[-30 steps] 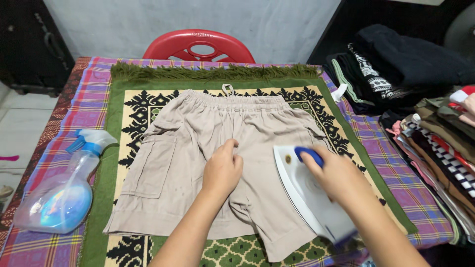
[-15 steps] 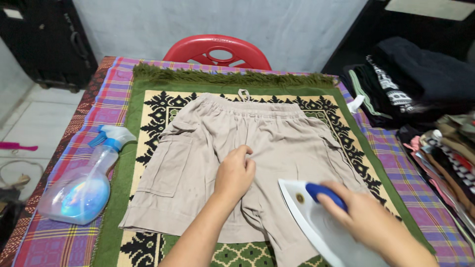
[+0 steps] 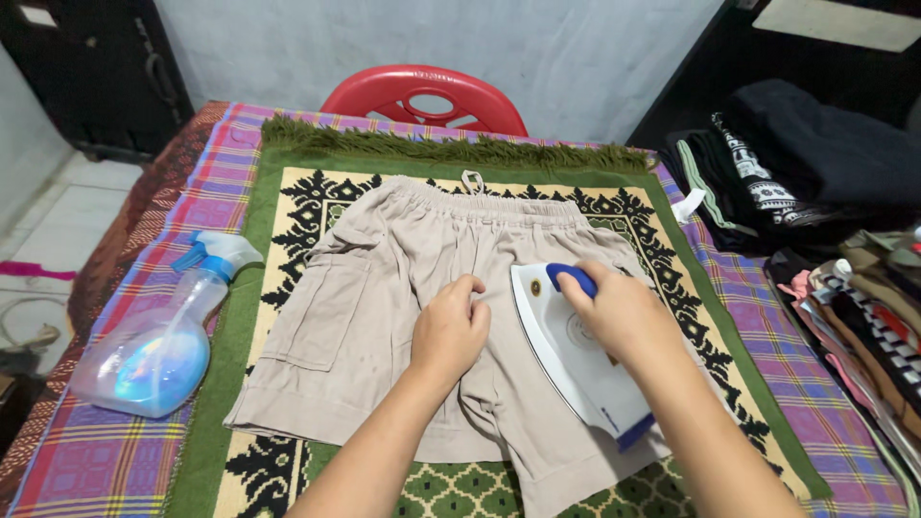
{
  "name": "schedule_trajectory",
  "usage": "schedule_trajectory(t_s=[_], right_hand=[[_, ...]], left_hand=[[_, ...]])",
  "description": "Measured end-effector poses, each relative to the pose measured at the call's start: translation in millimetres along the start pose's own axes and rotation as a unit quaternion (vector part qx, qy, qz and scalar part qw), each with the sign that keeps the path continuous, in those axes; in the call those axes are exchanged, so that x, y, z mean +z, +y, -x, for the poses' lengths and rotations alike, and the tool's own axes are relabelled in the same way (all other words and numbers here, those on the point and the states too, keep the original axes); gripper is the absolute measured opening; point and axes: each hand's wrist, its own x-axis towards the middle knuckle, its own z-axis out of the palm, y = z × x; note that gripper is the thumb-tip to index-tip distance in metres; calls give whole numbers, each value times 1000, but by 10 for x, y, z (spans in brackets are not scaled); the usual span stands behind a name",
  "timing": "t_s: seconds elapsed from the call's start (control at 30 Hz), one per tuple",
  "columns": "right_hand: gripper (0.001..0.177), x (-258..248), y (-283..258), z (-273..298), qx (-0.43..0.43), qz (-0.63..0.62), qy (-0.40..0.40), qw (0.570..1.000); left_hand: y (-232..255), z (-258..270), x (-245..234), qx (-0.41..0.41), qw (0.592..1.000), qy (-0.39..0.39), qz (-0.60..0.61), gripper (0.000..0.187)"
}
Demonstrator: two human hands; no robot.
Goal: The person irons a pair of beige shorts laid out on a patterned mat. They repeatedly smooth the fabric with one hand while moving a blue and white iron over the garment, adjusting the shorts several times to cover different areas.
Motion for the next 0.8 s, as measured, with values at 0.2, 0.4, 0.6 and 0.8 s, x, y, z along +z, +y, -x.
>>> schedule_trajectory(t_s=[0.2, 0.4, 0.6, 0.8], right_hand=[[42, -13, 259, 191, -45, -15, -28, 998], [42, -82, 768, 719, 82, 12, -52, 995], [46, -47, 661, 603, 138, 24, -43, 989], [49, -28, 338, 83, 70, -8, 16, 997]], left_hand=[[-12, 2, -19, -22, 1000, -9, 16, 26], [-15, -4, -16, -12, 999, 0, 39, 24], [27, -11, -37, -31, 999, 3, 32, 22], [35, -6, -52, -39, 998, 7, 48, 23]])
